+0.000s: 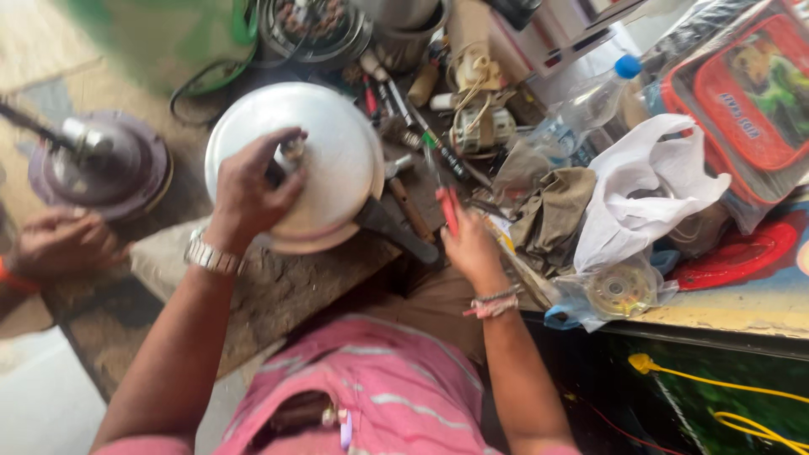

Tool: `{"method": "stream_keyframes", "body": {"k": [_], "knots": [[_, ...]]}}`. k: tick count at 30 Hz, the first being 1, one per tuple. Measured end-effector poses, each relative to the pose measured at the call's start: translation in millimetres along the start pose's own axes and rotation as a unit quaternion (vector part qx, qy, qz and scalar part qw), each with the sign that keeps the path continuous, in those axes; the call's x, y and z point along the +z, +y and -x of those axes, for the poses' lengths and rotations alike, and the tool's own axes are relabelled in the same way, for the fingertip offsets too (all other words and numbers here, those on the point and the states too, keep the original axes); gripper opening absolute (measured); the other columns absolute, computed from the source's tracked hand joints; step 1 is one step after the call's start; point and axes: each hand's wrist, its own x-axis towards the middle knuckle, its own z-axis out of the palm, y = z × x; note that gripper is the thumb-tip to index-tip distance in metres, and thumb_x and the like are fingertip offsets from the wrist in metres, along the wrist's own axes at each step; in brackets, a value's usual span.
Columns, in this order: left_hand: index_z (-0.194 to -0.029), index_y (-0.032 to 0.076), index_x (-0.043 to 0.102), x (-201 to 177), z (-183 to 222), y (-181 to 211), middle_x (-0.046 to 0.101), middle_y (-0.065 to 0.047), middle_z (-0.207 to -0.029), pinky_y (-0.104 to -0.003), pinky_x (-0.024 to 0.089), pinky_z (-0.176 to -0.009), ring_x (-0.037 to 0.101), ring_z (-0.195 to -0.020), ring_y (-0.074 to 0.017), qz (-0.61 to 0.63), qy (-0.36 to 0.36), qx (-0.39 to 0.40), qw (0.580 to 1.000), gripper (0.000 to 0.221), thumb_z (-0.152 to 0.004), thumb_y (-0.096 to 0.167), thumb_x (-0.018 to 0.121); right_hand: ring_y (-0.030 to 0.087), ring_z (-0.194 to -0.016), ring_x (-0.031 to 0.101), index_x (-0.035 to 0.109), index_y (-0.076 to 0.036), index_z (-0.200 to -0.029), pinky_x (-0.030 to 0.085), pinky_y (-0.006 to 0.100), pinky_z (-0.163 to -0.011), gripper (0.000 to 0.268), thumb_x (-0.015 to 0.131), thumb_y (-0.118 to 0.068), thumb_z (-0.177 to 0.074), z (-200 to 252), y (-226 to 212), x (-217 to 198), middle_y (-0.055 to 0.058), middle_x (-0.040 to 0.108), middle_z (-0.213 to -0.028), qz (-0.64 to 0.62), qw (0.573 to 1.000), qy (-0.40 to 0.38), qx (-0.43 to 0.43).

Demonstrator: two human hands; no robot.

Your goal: The person disassembles a pressure cooker, removes the lid, and uses a hammer to tap the bottom of the pot. They then reassemble the cooker by placing the lid back on and securing it.

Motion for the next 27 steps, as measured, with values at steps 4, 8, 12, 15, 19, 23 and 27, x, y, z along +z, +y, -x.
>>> {"method": "stream_keyframes", "body": {"k": [4,8,12,15,19,23,27], "knots": [[-0.124,0.002,0.069,5,5,-4,0.077,-0.012,-0.11,-0.029,0.058,-0.077,0.071,-0.087,-0.0149,0.087,0.064,-0.078,0.991,0.031,-0.094,0.009,0.072,0.042,-0.103,0.064,0.069,-0.012,-0.123,0.052,0.053,-0.089,0.043,0.079,-0.028,-0.084,4,38,29,0.021,0.062,-0.113,0.054,0.997,-0.032,0.048],[-0.108,-0.001,0.074,14,20,-11,0.074,-0.012,-0.078,-0.027,0.052,-0.06,0.068,-0.064,-0.0117,0.148,0.181,-0.217,0.948,0.026,-0.107,0.023,0.066,0.039,-0.113,0.061,0.072,-0.011,-0.122,0.052,0.052,-0.092,0.049,0.083,-0.031,-0.078,-17,35,45,0.021,0.063,-0.123,0.08,0.995,0.053,-0.017],[-0.116,-0.003,0.068,11,22,-19,0.071,-0.007,-0.089,-0.027,0.052,-0.069,0.064,-0.077,-0.0109,0.097,0.213,-0.084,0.969,0.04,-0.112,0.036,0.059,0.039,-0.118,0.061,0.073,-0.007,-0.122,0.051,0.049,-0.097,0.045,0.081,-0.029,-0.084,-36,11,32,0.022,0.062,-0.133,0.051,0.965,0.199,-0.164],[-0.112,-0.001,0.071,8,21,-24,0.065,-0.002,-0.076,-0.025,0.045,-0.06,0.056,-0.063,-0.0077,0.13,0.177,-0.099,0.971,0.051,-0.113,0.045,0.051,0.036,-0.118,0.064,0.074,-0.005,-0.119,0.052,0.045,-0.096,0.035,0.077,-0.026,-0.092,-25,-7,14,0.019,0.066,-0.129,-0.07,0.963,0.193,-0.177],[-0.108,-0.001,0.071,16,15,-23,0.051,0.003,-0.063,-0.024,0.031,-0.052,0.042,-0.049,-0.0032,0.253,0.203,-0.127,0.937,0.059,-0.113,0.053,0.046,0.032,-0.111,0.071,0.074,-0.004,-0.116,0.055,0.04,-0.093,0.029,0.072,-0.024,-0.096,-3,-37,-12,0.014,0.074,-0.119,-0.145,0.961,0.156,-0.177],[-0.106,0.0,0.07,19,18,-16,0.043,0.005,-0.058,-0.024,0.026,-0.049,0.039,-0.051,-0.0039,0.266,0.204,-0.138,0.932,0.061,-0.11,0.055,0.045,0.03,-0.098,0.075,0.074,-0.005,-0.116,0.057,0.039,-0.085,0.033,0.071,-0.03,-0.094,11,-59,-20,0.013,0.076,-0.113,-0.202,0.973,0.049,-0.098],[-0.114,0.003,0.067,13,9,-8,0.06,0.002,-0.074,-0.025,0.043,-0.052,0.056,-0.06,-0.0062,0.165,0.178,-0.145,0.959,0.049,-0.102,0.05,0.059,0.038,-0.106,0.071,0.069,-0.004,-0.125,0.055,0.043,-0.087,0.042,0.072,-0.034,-0.095,19,-66,-12,0.018,0.073,-0.115,-0.157,0.974,0.009,-0.165]]}}
